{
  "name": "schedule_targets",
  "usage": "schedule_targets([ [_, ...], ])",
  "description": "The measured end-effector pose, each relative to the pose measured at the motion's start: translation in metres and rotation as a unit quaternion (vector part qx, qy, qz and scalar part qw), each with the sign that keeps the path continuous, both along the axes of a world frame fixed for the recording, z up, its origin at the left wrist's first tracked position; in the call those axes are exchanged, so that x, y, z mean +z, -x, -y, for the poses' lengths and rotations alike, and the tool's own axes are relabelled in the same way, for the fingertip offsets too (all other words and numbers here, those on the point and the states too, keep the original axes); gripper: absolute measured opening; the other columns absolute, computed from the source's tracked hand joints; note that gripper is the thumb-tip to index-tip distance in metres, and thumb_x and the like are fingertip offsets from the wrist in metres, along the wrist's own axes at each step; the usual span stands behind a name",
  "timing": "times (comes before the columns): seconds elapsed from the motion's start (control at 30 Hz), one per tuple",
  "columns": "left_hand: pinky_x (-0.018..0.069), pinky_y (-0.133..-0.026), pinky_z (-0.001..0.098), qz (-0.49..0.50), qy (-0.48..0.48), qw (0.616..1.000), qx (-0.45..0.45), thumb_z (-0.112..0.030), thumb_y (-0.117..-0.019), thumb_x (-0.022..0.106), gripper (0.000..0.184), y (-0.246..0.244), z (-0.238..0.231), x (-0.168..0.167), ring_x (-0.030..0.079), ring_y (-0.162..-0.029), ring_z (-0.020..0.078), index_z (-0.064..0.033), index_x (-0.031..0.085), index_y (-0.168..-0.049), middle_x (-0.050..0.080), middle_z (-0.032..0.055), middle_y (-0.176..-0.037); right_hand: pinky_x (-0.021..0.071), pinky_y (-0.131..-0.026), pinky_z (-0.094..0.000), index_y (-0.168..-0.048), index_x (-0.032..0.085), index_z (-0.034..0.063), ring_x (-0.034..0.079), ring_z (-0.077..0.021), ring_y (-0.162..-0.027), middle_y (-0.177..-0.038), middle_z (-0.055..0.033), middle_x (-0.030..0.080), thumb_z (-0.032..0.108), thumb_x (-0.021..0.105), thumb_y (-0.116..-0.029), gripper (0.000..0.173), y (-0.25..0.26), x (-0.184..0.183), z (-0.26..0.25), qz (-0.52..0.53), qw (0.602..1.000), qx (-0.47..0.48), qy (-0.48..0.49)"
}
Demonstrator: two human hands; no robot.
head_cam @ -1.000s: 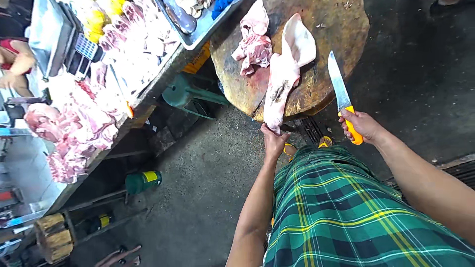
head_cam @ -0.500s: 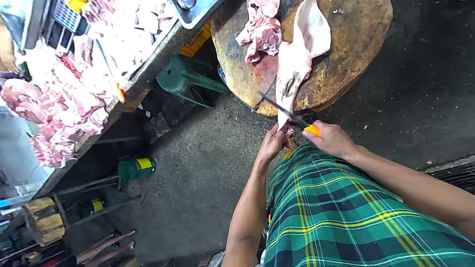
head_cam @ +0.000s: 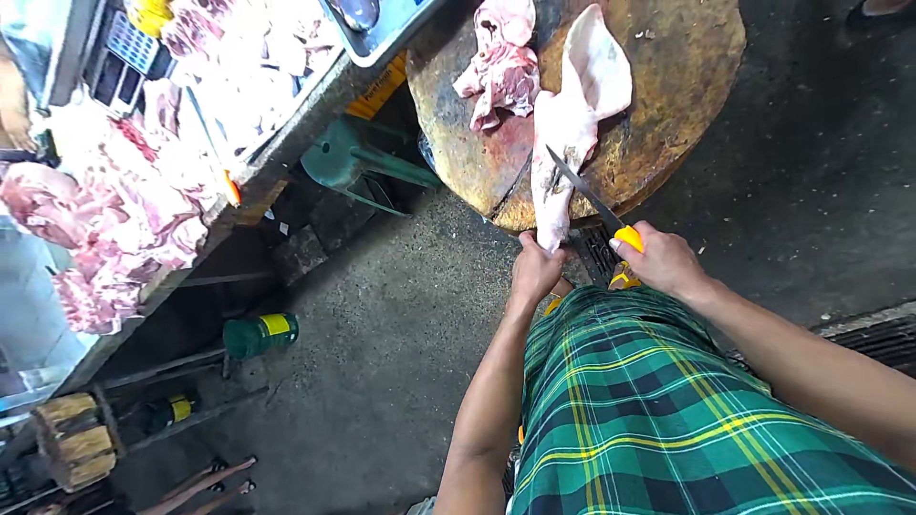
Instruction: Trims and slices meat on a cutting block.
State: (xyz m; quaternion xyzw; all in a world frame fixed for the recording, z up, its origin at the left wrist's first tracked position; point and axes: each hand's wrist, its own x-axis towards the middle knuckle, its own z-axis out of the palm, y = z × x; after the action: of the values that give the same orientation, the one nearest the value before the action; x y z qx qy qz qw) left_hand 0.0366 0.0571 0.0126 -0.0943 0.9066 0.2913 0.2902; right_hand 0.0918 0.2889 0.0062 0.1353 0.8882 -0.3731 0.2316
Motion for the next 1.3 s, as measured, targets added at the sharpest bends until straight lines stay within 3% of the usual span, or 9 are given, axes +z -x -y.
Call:
schedule_targets([
  [0.1,0.0637,-0.072,0.0454,0.021,-0.063,0.997,-0.032,-0.037,-0.1072,0.045,0.045,0.001,-0.001,0.008,0.074,-0.078,0.0208,-0.0097,0.044,-0.144,0.073,0.0074,-0.089,0.0583,-0.072,-0.0599,-0.121,0.062,0.0077,0.072,-0.0359,-0.082,-0.09,-0.0154,0.07,0.053,0.05,-0.1052,0.049,-0.004,-0.003,0.014,-0.053,0.998,0.045,0.004],
  [0.2,0.062,-0.067,0.0388,0.051,-0.22,0.974,0.028,-0.031,-0.1103,0.034,0.04,-0.003,-0.003,0.014,0.071,-0.073,0.0183,-0.0057,0.05,-0.137,0.072,0.0078,-0.089,0.0588,-0.067,-0.0549,-0.113,0.063,0.0077,0.071,-0.0321,-0.077,-0.088,-0.0126,0.069,0.051,0.049,-0.1057,0.046,-0.007,0.002,0.034,-0.117,0.99,0.074,0.01],
  [0.3,0.0592,-0.063,0.0378,0.049,-0.293,0.953,0.058,-0.03,-0.1098,0.032,0.039,-0.008,-0.005,0.006,0.067,-0.07,0.0185,-0.0047,0.055,-0.128,0.067,0.0085,-0.083,0.0583,-0.065,-0.0531,-0.109,0.062,0.0077,0.07,-0.0316,-0.076,-0.089,-0.0124,0.068,0.048,0.049,-0.1065,0.043,-0.003,0.001,0.046,-0.136,0.987,0.082,-0.005],
  [0.73,0.058,-0.064,0.0351,-0.003,-0.294,0.953,0.071,-0.025,-0.1105,0.035,0.039,-0.018,-0.014,-0.001,0.067,-0.073,0.0166,-0.0075,0.053,-0.139,0.07,0.0081,-0.089,0.057,-0.063,-0.0577,-0.11,0.061,0.0071,0.071,-0.0367,-0.076,-0.086,-0.0155,0.068,0.048,0.048,-0.1066,0.043,0.0,-0.002,0.033,-0.09,0.994,0.041,-0.055],
  [0.83,0.0567,-0.062,0.0366,0.015,-0.301,0.951,0.06,-0.038,-0.1116,0.031,0.042,-0.029,-0.011,0.017,0.065,-0.072,0.0189,-0.0174,0.052,-0.141,0.069,0.0083,-0.091,0.0582,-0.063,-0.0531,-0.107,0.06,0.0092,0.07,-0.0327,-0.076,-0.088,-0.0119,0.067,0.048,0.048,-0.1065,0.041,-0.001,0.011,0.037,-0.095,0.991,0.081,-0.056],
  [0.9,0.0568,-0.061,0.0369,0.015,-0.311,0.948,0.064,-0.043,-0.1113,0.033,0.043,-0.031,-0.008,0.018,0.065,-0.069,0.0198,-0.0193,0.054,-0.141,0.069,0.0091,-0.089,0.0579,-0.064,-0.0572,-0.109,0.061,0.0064,0.071,-0.0376,-0.078,-0.089,-0.016,0.068,0.046,0.049,-0.1069,0.042,0.001,0.004,0.033,-0.083,0.992,0.072,-0.063],
  [1.1,0.0558,-0.059,0.0342,0.02,-0.327,0.94,0.09,-0.042,-0.1117,0.032,0.043,-0.03,-0.008,0.014,0.065,-0.068,0.0176,-0.0173,0.054,-0.139,0.068,0.0084,-0.087,0.0582,-0.065,-0.0542,-0.11,0.06,0.0093,0.071,-0.0331,-0.077,-0.087,-0.0122,0.068,0.049,0.047,-0.1064,0.042,0.002,0.014,0.032,-0.07,0.991,0.093,-0.059],
  [1.2,0.0537,-0.058,0.0307,0.046,-0.361,0.922,0.134,-0.043,-0.1106,0.038,0.041,-0.031,-0.011,0.012,0.062,-0.065,0.0148,-0.0189,0.055,-0.139,0.067,0.0072,-0.084,0.057,-0.064,-0.0592,-0.111,0.06,0.007,0.071,-0.0386,-0.079,-0.087,-0.0171,0.068,0.048,0.049,-0.1071,0.042,0.005,-0.001,0.026,-0.049,0.995,0.056,-0.062],
  [1.3,0.0556,-0.061,0.0309,0.032,-0.376,0.914,0.148,-0.033,-0.1125,0.034,0.04,-0.025,-0.014,0.001,0.064,-0.069,0.0147,-0.0076,0.055,-0.135,0.068,0.0071,-0.085,0.0565,-0.063,-0.0576,-0.108,0.059,0.0078,0.07,-0.0369,-0.077,-0.085,-0.0152,0.067,0.049,0.048,-0.1069,0.043,0.006,0.01,0.026,-0.059,0.994,0.07,-0.061],
])
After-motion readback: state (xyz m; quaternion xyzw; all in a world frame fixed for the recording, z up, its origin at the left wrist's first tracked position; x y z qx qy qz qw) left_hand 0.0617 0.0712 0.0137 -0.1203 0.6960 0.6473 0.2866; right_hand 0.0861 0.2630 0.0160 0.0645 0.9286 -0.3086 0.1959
